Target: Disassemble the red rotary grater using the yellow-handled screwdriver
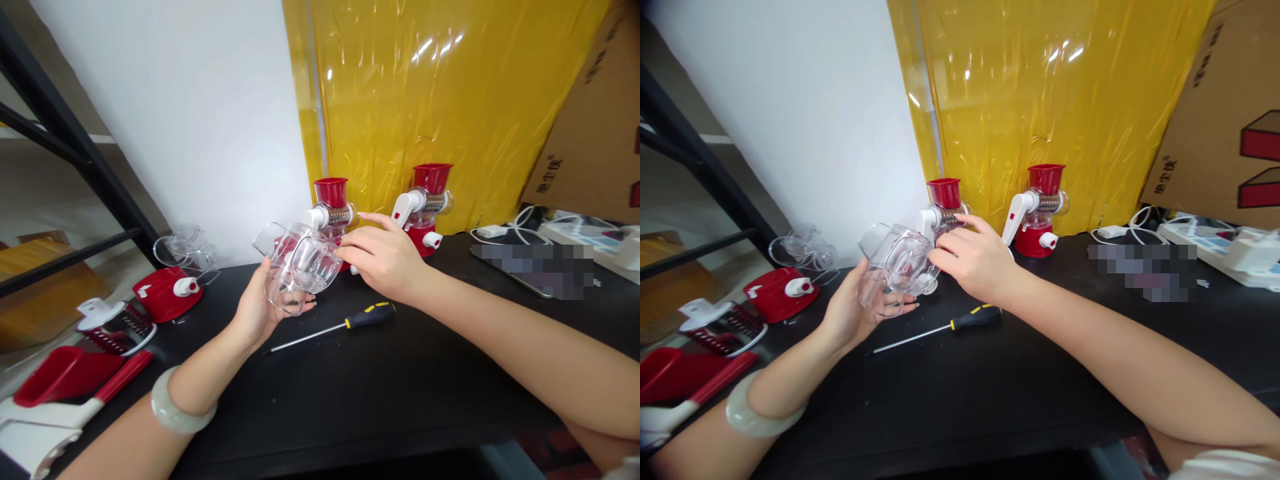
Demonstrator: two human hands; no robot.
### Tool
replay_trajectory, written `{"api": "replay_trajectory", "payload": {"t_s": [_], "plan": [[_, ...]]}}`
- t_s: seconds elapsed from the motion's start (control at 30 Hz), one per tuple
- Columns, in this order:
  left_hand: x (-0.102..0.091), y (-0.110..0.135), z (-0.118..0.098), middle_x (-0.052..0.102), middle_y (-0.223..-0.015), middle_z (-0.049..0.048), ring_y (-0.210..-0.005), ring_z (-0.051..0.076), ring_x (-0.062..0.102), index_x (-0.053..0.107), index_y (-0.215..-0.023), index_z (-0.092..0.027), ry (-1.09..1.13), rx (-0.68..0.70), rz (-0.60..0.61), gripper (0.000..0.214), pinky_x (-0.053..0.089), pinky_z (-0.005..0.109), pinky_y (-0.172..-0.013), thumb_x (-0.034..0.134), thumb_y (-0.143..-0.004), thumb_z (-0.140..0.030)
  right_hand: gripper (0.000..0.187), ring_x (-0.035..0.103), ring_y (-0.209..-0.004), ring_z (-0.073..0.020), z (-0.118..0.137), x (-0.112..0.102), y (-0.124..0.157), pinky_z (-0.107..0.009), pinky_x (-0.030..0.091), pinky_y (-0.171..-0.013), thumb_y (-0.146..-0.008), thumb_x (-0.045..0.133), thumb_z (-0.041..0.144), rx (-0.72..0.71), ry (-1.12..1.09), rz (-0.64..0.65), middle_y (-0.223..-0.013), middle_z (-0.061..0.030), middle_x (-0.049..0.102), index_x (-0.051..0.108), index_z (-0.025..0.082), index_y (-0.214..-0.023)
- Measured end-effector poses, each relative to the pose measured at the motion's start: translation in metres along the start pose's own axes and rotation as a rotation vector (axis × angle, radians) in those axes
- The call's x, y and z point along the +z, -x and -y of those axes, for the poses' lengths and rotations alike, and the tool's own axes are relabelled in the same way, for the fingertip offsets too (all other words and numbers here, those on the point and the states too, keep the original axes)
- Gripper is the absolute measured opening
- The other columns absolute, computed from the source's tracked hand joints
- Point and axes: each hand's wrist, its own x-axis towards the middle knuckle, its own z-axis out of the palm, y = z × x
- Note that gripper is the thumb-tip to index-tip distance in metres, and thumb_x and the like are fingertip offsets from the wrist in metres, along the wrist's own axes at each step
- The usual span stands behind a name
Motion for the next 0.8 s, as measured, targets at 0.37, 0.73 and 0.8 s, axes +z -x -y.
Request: {"api": "replay_trajectory", "payload": {"t_s": [0.37, 0.73, 0.8], "plan": [[-0.008, -0.004, 0.002, 0.074, -0.100, 0.0137, -0.071, 0.027, 0.073, 0.063, -0.119, -0.015, 0.036, 0.041, 0.035, 0.054, 0.062, 0.051, -0.076, 0.039, -0.097, -0.057, 0.034, 0.066, -0.083, -0.0160, 0.000, -0.003, -0.002, -0.042, 0.047, -0.104, -0.097, 0.042, 0.007, 0.003, -0.067, 0.077, -0.087, -0.0021, 0.075, 0.071, 0.023, -0.088], [-0.021, -0.011, 0.016, 0.066, -0.114, 0.0052, -0.085, 0.024, 0.071, 0.053, -0.111, -0.027, 0.008, 0.574, -0.104, 0.041, 0.063, 0.043, -0.076, 0.066, -0.083, -0.055, 0.046, 0.063, -0.122, -0.0249, 0.021, 0.016, 0.010, -0.046, 0.053, -0.101, -0.101, 0.049, 0.046, 0.670, -0.979, 0.061, -0.132, -0.0188, 0.064, 0.049, 0.018, -0.137], [-0.029, -0.012, 0.021, 0.058, -0.132, 0.0073, -0.100, 0.026, 0.069, 0.047, -0.117, -0.031, -0.021, 0.730, -0.150, 0.056, 0.061, 0.042, -0.083, 0.080, -0.074, -0.046, 0.059, 0.066, -0.118, -0.0247, 0.032, 0.027, 0.011, -0.048, 0.056, -0.095, -0.100, 0.031, 0.065, 0.974, -1.391, 0.022, -0.134, -0.0186, 0.063, 0.049, 0.021, -0.135]]}}
